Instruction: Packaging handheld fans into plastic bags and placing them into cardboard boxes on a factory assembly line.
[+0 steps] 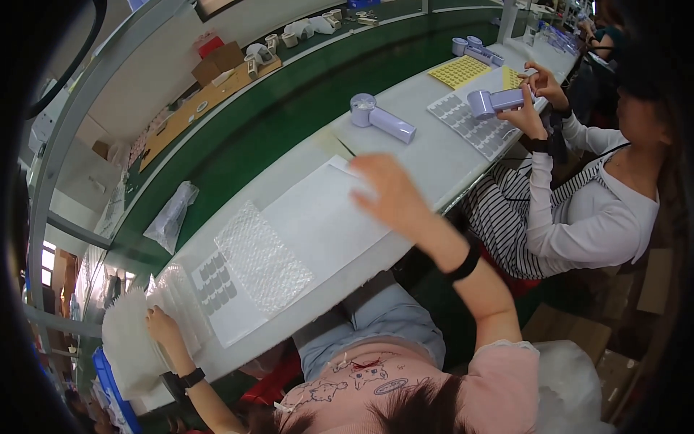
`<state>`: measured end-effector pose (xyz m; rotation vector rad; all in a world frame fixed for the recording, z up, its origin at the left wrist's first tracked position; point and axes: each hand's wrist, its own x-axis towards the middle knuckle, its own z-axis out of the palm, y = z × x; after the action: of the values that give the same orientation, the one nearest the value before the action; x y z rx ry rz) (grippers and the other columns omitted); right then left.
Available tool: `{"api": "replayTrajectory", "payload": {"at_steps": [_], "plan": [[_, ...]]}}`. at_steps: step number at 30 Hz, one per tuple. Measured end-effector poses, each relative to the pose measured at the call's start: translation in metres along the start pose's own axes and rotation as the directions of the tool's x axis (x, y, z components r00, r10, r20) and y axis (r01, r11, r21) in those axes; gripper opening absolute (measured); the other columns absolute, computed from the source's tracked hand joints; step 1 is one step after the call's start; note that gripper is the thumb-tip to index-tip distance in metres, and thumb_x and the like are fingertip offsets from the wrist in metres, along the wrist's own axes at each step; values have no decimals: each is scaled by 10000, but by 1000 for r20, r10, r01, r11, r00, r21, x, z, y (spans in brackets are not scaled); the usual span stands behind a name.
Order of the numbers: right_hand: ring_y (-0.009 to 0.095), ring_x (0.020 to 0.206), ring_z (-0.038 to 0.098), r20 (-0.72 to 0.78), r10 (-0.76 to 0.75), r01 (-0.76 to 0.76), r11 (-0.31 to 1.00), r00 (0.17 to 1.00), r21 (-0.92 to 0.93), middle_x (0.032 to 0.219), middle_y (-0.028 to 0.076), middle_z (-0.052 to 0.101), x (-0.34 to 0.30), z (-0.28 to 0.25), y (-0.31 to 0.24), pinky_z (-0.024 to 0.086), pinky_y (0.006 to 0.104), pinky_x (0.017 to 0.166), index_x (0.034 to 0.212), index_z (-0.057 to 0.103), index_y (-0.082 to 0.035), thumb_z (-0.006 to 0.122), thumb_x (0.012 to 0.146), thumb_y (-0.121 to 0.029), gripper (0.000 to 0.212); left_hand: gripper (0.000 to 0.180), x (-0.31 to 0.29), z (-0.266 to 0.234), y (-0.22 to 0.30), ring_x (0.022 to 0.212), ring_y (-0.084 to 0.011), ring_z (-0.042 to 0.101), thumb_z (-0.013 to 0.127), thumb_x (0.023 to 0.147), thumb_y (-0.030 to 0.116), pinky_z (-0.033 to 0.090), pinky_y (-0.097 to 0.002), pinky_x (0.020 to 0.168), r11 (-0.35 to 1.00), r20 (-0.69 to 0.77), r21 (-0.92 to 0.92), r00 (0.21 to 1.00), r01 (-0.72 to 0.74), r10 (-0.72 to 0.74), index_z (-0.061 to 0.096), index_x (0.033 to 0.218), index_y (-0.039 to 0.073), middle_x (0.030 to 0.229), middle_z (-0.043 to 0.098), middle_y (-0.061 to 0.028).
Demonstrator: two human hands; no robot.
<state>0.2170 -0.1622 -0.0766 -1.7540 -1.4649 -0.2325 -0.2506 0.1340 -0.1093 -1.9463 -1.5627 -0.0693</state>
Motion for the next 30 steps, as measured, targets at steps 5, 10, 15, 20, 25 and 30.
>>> {"api": "replayTrajectory", "payload": {"at_steps": [5,10,15,20,25,30], "plan": [[337,1036,474,52,348,-283,832,936,-476,1101,174,512,54,-26,77,411,386,876,1141,495,3,643,723,-175,478,105,7,-39,4,792,-307,572,467,838,73,481,-387,663,987,-65,-21,985,158,-159,539,877,8,875,556,-139],[357,987,509,232,616,-416,718,753,-558,1101,186,506,81,-1,133,435,390,844,1111,504,7,647,725,-199,460,148,7,-107,18,848,-296,590,455,878,90,473,-367,717,857,-362,-502,871,118,-332,560,927,-3,955,592,-138],[366,945,534,188,558,-348,710,808,-612,1081,194,511,72,6,161,447,392,826,1090,512,-1,650,726,-198,436,150,-8,-156,74,910,-296,605,523,851,25,487,-357,762,705,-663,-584,738,-403,-127,566,980,-38,990,622,-142],[273,904,568,326,475,-399,875,817,-276,1048,177,546,71,-29,99,448,328,786,1124,508,-1,638,750,-183,436,186,-41,-165,146,989,-352,555,521,744,-60,458,-402,818,213,-651,-620,646,-756,398,554,927,-47,1032,583,-169],[180,902,574,365,488,-605,705,792,370,1004,89,567,14,-54,25,457,288,759,1150,490,-1,646,753,-176,462,228,-63,-151,161,1022,-325,502,574,678,9,410,-401,834,155,-342,-781,621,-606,705,524,897,-27,1028,539,-157],[177,813,598,472,476,-599,155,742,786,977,100,561,-31,-27,-15,484,277,719,1177,433,34,630,749,-133,499,221,-77,-185,198,941,-347,517,595,703,40,412,-411,784,165,-285,-895,816,-415,503,530,907,-15,983,549,-184]]}}
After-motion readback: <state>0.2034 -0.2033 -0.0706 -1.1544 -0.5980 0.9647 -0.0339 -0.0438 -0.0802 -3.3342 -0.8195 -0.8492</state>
